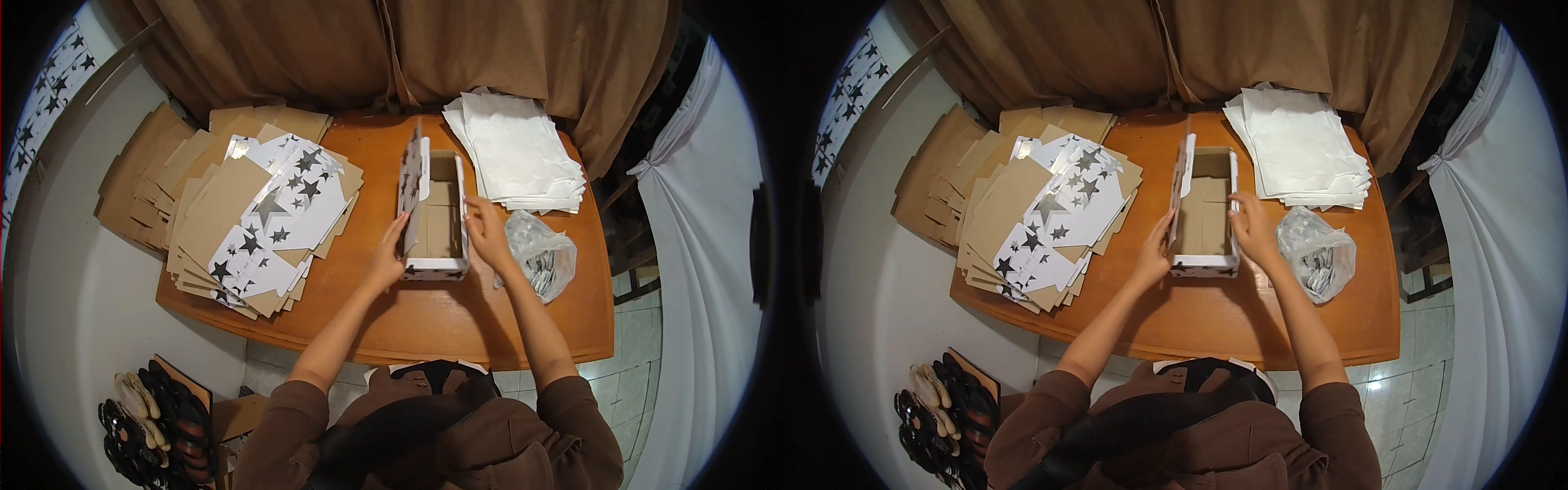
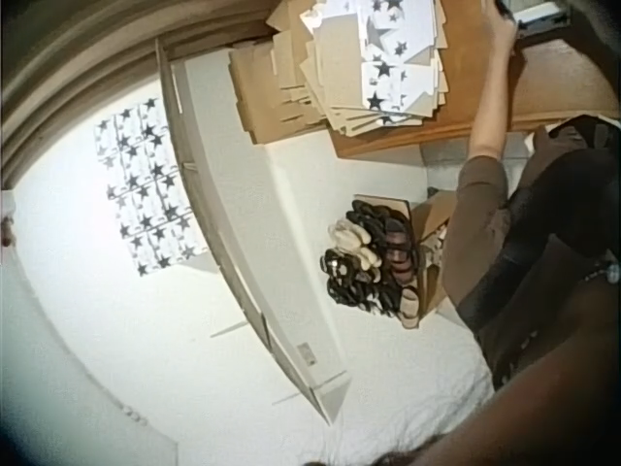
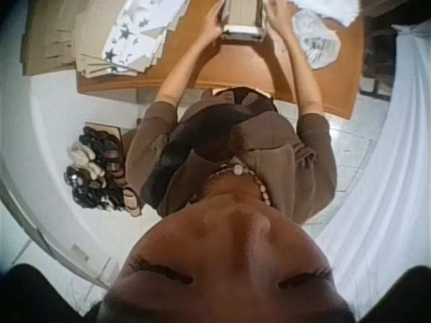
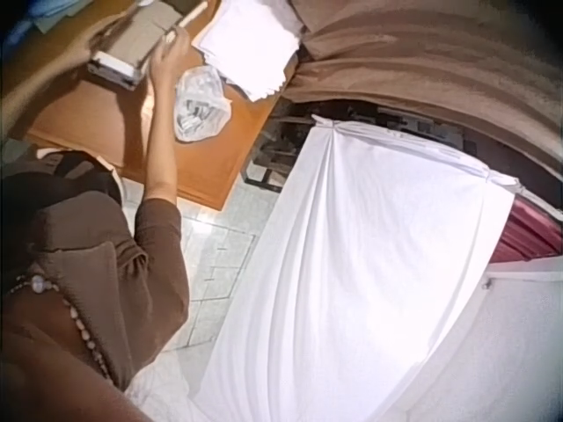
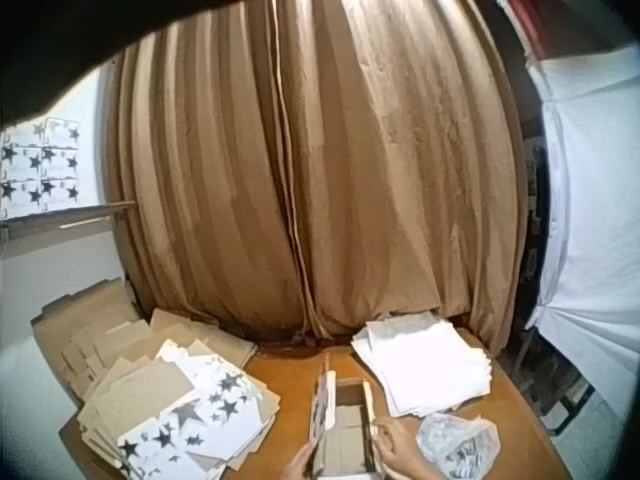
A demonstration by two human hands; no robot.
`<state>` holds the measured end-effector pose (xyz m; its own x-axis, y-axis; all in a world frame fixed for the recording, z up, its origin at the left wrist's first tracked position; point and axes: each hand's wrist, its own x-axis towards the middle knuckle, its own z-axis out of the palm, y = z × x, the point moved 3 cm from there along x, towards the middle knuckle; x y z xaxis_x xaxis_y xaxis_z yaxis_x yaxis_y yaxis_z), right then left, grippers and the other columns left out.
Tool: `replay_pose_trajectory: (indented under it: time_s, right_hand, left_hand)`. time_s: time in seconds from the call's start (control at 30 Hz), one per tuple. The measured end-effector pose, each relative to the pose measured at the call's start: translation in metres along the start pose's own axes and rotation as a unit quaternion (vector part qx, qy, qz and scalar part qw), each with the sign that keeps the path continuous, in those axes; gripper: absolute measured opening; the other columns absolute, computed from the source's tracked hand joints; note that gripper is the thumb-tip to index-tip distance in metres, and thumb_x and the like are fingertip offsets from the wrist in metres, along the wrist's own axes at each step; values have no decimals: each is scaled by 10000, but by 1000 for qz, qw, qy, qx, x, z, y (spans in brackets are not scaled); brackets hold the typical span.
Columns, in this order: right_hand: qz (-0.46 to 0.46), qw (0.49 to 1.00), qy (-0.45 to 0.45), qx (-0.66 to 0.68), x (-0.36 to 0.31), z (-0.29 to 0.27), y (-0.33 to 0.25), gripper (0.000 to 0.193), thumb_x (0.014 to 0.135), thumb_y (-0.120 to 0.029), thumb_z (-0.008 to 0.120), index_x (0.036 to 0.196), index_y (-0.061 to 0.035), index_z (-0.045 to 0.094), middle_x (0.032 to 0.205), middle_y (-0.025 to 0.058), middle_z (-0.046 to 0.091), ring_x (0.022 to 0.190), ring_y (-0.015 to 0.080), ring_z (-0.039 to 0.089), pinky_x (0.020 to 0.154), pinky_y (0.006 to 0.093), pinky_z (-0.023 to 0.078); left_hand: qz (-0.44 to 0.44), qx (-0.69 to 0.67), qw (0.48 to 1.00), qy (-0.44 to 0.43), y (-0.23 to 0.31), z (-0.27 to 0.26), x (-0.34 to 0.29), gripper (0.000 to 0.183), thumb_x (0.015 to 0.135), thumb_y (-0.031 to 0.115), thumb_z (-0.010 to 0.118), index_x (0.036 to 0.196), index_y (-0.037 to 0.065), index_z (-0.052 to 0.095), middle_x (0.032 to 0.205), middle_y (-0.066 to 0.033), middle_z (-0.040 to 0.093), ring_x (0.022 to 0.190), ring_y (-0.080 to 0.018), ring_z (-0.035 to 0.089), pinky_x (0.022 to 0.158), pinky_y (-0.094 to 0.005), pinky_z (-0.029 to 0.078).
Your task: Assemble cardboard shoe boxes and place them on a shelf.
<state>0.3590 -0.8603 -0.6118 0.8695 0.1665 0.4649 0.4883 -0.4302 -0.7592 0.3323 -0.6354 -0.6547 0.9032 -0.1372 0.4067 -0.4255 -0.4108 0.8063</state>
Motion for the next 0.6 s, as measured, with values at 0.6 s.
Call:
replay_pose_trajectory:
  time_s: [0.6]
  right_hand:
    - [-123, 964, -92, -215, 56, -57, -1, 103, 801, -106, 639, 892, -73, 603, 921, 65, 587, 929, 247, 531, 849, 374, 416]
  left_hand:
    - [-130, -231, 959, -100, -69, -57, 26, 308, 824, -74, 556, 1111, 24, 605, 1134, -78, 605, 1167, -181, 498, 981, -296, 377]
